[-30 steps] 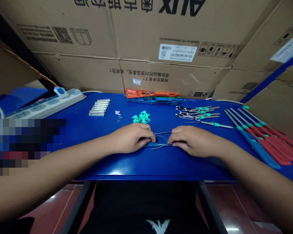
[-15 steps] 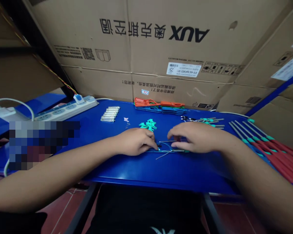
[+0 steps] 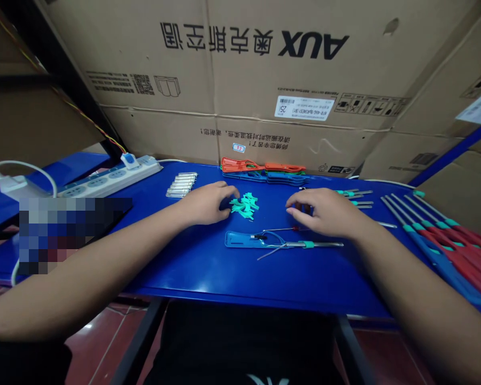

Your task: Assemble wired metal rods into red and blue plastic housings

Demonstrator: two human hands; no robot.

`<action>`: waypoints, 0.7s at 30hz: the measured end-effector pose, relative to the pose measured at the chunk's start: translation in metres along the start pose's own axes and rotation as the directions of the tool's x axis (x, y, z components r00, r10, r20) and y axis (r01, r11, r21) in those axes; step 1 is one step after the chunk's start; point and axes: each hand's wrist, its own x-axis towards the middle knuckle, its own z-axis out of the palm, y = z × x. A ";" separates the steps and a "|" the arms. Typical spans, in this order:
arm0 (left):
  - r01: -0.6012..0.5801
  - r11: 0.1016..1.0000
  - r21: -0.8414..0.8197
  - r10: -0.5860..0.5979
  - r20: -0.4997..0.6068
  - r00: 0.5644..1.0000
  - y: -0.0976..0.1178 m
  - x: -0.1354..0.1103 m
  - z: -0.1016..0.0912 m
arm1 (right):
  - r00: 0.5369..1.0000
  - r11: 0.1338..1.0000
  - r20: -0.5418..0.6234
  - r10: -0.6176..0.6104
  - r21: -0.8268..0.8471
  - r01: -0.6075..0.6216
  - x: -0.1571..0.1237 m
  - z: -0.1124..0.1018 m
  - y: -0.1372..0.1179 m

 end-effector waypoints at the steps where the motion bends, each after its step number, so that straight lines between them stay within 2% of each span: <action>1: -0.003 1.000 0.005 0.003 0.011 1.000 0.001 0.000 0.001 | 1.000 1.000 0.003 -0.003 0.001 0.003 0.000 0.000 -0.002; 10: 0.012 0.998 0.059 -0.014 0.029 0.999 -0.013 0.003 -0.001 | 1.000 1.000 0.024 -0.007 -0.030 0.008 -0.004 -0.006 -0.004; 12: 0.005 0.998 0.060 -0.004 -0.013 1.000 -0.010 0.002 -0.002 | 0.999 0.999 0.024 -0.024 -0.024 0.025 -0.003 -0.004 -0.005; 15: -0.082 0.996 0.021 0.084 -0.124 0.989 0.005 -0.001 -0.002 | 0.997 0.998 0.041 -0.069 -0.007 0.070 -0.002 0.000 -0.009; 16: -0.124 0.992 0.005 0.123 -0.130 0.984 0.012 -0.002 0.000 | 0.995 0.997 0.047 -0.083 -0.003 0.083 -0.002 0.001 -0.010; 18: -0.156 0.988 -0.001 0.155 -0.091 0.984 0.027 -0.003 0.005 | 0.994 0.996 0.051 -0.092 -0.003 0.093 -0.002 0.002 -0.013; 21: -0.088 0.996 0.029 0.090 -0.046 0.995 0.044 -0.001 0.015 | 0.995 0.996 0.038 -0.092 -0.011 0.092 -0.003 0.000 -0.014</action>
